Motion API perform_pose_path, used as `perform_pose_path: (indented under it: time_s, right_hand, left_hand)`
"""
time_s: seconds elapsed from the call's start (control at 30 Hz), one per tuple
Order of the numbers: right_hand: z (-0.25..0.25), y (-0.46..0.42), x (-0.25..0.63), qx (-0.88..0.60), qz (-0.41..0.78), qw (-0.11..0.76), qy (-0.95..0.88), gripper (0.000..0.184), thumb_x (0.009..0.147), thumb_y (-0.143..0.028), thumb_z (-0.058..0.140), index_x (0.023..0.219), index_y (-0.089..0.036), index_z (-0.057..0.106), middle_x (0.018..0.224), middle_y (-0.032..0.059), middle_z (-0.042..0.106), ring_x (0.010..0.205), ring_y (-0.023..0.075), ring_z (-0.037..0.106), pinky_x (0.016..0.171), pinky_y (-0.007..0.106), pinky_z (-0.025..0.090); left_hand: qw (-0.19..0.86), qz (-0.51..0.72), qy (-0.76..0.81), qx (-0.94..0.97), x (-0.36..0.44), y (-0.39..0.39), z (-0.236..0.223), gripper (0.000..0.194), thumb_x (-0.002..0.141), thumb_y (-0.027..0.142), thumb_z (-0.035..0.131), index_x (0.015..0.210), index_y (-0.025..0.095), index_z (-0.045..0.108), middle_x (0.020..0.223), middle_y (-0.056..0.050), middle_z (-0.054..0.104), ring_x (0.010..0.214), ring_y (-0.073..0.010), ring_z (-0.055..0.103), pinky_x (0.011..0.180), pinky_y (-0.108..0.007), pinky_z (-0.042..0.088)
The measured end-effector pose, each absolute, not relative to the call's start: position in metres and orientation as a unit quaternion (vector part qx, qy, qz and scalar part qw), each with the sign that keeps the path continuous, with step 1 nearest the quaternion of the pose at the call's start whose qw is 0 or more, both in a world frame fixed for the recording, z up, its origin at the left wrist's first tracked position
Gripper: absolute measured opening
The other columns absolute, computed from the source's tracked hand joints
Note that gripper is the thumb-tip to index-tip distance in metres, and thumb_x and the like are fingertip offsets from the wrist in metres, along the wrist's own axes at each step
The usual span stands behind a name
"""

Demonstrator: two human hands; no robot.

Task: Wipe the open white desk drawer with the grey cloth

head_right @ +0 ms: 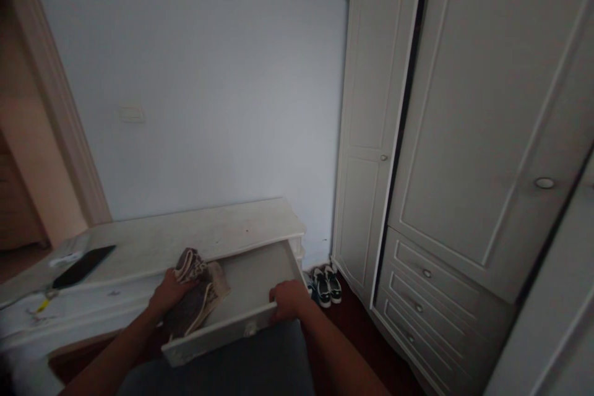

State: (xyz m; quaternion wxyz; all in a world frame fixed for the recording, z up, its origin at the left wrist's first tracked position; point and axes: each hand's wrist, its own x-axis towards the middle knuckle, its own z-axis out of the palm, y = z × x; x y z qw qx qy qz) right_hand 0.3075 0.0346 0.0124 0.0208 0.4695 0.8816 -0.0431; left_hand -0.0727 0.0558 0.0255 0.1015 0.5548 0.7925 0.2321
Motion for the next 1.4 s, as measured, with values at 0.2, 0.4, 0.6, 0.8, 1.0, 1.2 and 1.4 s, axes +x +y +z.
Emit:
perform_pose_path:
  time_s: [0.2,0.4,0.6,0.8,1.0,1.2,1.4]
  right_hand:
    - [0.013,0.031,0.307,0.475,-0.042,0.001,0.879,0.057,0.069,-0.062,0.080,0.114,-0.027,0.076,0.113,0.0100,0.076,0.105,0.0334,0.071,0.089,0.041,0.052]
    - [0.009,0.030,0.309,0.476,-0.028,-0.006,0.879,0.059,0.069,-0.065,0.081,0.113,-0.026,0.076,0.111,0.0104,0.076,0.105,0.0334,0.071,0.090,0.041,0.051]
    - [0.006,0.032,0.309,0.475,-0.024,-0.004,0.879,0.059,0.069,-0.065,0.082,0.113,-0.027,0.076,0.111,0.0102,0.076,0.105,0.0336,0.070,0.090,0.042,0.051]
    - [0.004,0.032,0.309,0.477,-0.013,-0.015,0.879,0.058,0.069,-0.067,0.081,0.109,-0.026,0.076,0.108,0.0097,0.076,0.104,0.0329,0.070,0.088,0.040,0.050]
    - [0.004,0.029,0.308,0.474,-0.009,-0.007,0.880,0.056,0.072,-0.066,0.080,0.110,-0.025,0.076,0.109,0.0106,0.076,0.105,0.0326,0.069,0.089,0.040,0.050]
    - [0.002,0.026,0.308,0.466,0.010,-0.004,0.885,0.052,0.077,-0.069,0.075,0.100,-0.023,0.079,0.104,0.0106,0.076,0.104,0.0318,0.069,0.089,0.039,0.050]
    - [-0.003,0.026,0.310,0.481,-0.003,0.014,0.877,0.046,0.081,-0.065,0.073,0.096,-0.023,0.079,0.102,0.0109,0.076,0.103,0.0327,0.069,0.085,0.039,0.051]
  left_hand:
    - [0.104,0.127,0.755,0.635,-0.070,0.014,0.017,0.049,0.096,0.043,0.047,0.134,0.015,0.041,0.125,-0.020,0.072,0.111,-0.0318,0.072,0.083,-0.037,0.052]
    - [0.041,0.038,0.742,0.668,-0.049,-0.038,0.033,0.050,0.101,0.022,0.031,0.150,0.014,0.033,0.135,-0.022,0.066,0.112,-0.0331,0.072,0.087,-0.042,0.052]
    - [-0.013,-0.038,0.726,0.686,-0.014,-0.062,0.069,0.057,0.096,0.008,0.031,0.151,0.020,0.042,0.136,-0.020,0.063,0.111,-0.0324,0.071,0.084,-0.043,0.053]
    - [-0.039,-0.042,0.712,0.700,-0.005,-0.065,0.068,0.059,0.093,0.010,0.042,0.151,0.019,0.044,0.138,-0.021,0.061,0.113,-0.0321,0.069,0.085,-0.043,0.053]
    - [0.002,-0.016,0.685,0.728,0.000,-0.069,0.068,0.062,0.089,0.016,0.052,0.150,0.027,0.043,0.144,-0.014,0.059,0.125,-0.0302,0.063,0.090,-0.039,0.051]
    - [0.062,0.051,0.635,0.768,0.017,-0.038,0.062,0.043,0.092,0.025,0.051,0.134,0.031,0.053,0.130,-0.008,0.068,0.113,-0.0250,0.070,0.082,-0.032,0.050]
    - [0.104,0.012,0.588,0.802,0.003,0.019,0.062,0.033,0.087,0.029,0.059,0.119,0.028,0.065,0.122,-0.008,0.073,0.116,-0.0280,0.069,0.093,-0.035,0.050]
